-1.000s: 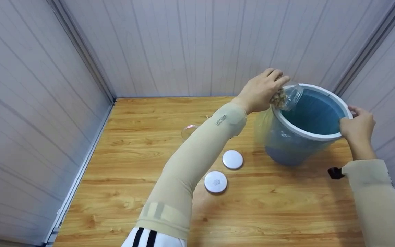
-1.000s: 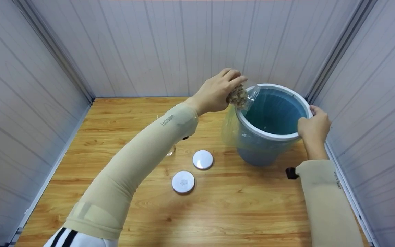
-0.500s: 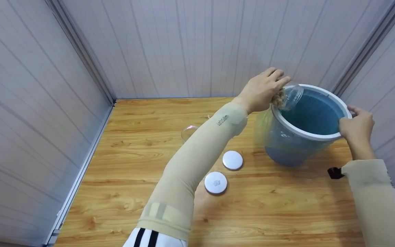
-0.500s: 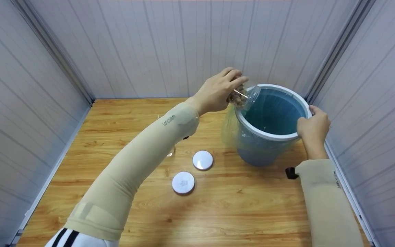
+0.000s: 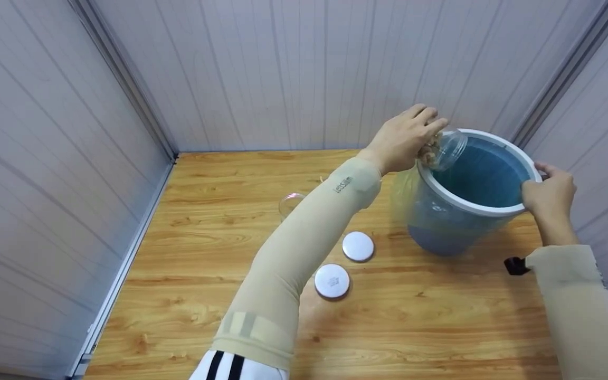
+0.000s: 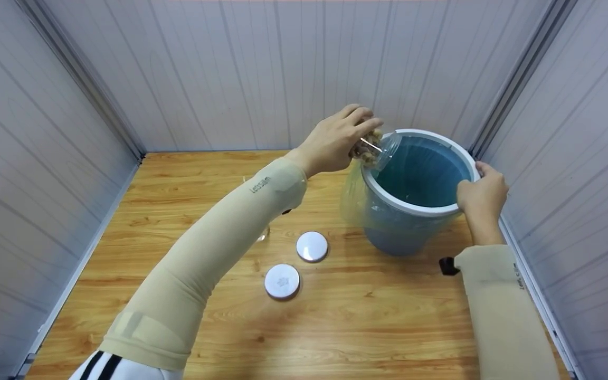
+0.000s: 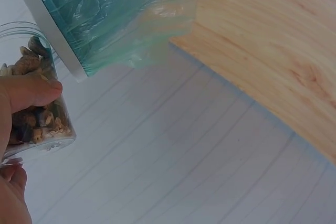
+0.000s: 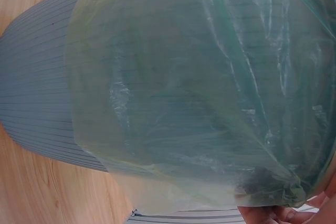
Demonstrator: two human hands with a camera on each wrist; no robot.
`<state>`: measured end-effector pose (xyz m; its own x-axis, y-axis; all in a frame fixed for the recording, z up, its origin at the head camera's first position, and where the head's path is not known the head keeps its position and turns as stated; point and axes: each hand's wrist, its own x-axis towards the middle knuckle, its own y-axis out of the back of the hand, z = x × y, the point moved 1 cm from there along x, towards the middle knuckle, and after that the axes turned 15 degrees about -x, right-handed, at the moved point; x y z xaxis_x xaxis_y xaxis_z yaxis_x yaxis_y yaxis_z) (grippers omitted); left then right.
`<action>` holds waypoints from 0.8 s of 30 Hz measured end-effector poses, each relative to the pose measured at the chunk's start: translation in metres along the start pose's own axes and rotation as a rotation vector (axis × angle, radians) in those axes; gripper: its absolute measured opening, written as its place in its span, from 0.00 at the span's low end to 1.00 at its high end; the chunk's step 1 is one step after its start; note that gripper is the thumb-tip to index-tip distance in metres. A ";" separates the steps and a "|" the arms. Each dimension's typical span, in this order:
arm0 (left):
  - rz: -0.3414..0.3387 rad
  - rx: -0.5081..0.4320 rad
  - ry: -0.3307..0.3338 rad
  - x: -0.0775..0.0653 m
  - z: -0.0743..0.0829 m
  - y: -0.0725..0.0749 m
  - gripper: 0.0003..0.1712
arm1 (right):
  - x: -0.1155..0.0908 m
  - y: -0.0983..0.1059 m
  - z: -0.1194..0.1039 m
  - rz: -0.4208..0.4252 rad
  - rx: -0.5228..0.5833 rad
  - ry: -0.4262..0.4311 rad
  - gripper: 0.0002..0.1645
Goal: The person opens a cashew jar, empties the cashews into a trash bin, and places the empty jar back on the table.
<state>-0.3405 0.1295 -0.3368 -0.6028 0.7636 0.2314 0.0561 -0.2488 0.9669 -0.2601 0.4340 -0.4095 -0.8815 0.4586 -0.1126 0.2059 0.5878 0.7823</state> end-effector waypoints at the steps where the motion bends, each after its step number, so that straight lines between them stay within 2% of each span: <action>1: 0.000 0.001 -0.006 0.000 0.001 0.000 0.40 | 0.000 0.000 0.000 0.001 -0.001 0.000 0.45; 10: -0.008 -0.012 -0.049 0.000 0.005 -0.002 0.39 | 0.002 -0.001 0.001 0.039 -0.035 0.011 0.45; 24: -0.038 0.048 -0.056 0.005 0.009 0.001 0.41 | -0.001 0.000 0.000 0.010 -0.011 0.014 0.45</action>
<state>-0.3361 0.1384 -0.3342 -0.5597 0.8044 0.1993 0.0734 -0.1914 0.9788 -0.2591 0.4336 -0.4097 -0.8855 0.4546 -0.0963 0.2097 0.5759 0.7902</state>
